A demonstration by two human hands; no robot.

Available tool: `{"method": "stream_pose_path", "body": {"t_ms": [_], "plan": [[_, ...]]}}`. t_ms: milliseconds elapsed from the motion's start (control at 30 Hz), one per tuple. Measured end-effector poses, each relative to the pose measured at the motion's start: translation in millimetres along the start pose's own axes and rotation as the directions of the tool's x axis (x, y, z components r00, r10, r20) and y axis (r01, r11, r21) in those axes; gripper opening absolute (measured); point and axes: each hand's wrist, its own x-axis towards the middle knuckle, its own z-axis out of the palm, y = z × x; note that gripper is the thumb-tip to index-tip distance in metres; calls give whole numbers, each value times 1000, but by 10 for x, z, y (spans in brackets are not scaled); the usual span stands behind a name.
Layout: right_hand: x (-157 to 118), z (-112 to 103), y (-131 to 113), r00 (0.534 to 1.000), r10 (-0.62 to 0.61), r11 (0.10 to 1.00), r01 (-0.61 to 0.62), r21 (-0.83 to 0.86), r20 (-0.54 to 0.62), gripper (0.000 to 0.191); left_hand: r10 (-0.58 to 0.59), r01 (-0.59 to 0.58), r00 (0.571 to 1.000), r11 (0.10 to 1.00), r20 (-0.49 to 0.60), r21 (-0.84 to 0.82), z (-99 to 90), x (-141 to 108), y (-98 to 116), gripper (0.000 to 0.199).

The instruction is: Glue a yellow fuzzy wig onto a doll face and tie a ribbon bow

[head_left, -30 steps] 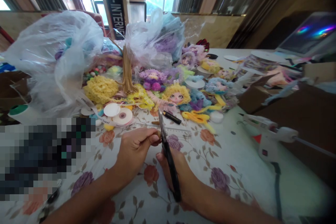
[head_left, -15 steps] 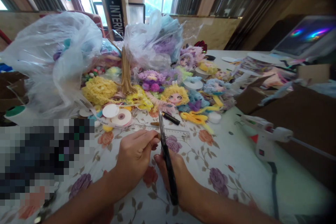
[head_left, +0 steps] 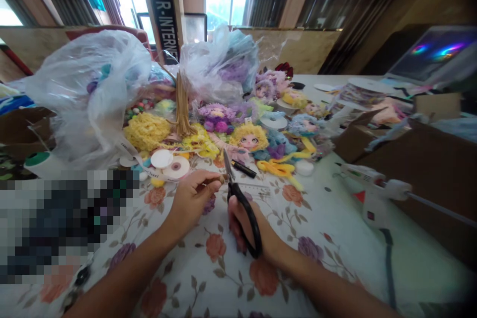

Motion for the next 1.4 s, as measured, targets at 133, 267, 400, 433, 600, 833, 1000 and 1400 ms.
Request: {"method": "stream_pose_path", "body": {"t_ms": [133,267,400,433,600,833,1000,1400], "plan": [[50,-40,40,997,73,985,-71,160,-9,58,-177,183,983,940,48,-288,-14,-12,-88,26],[5,-26,34,999,32,999,-33,31,14,60,-289,294,954,845,82,-446,28,-34,-127,25],[-57,11,-4,1000,-4,999,5,-47,25,60,-318,330,942,828,105,-453,54,-35,-136,31],[-68,18,-15,1000,-6,999,7,-51,21,60,-311,323,945,837,102,-442,55,-37,-135,30],[-107,33,-61,1000,-17,993,17,-116,-1,58,-288,293,955,873,74,-389,50,-60,-113,26],[-151,51,-21,995,-104,972,101,-214,-4,50,-137,136,991,985,-7,-111,43,-108,-89,21],[-150,71,17,970,-245,939,237,-248,0,34,43,-43,999,996,9,74,41,-128,-47,19],[-140,138,40,940,-342,891,323,-319,-6,32,388,-347,922,837,-10,423,26,-94,97,17]]}}
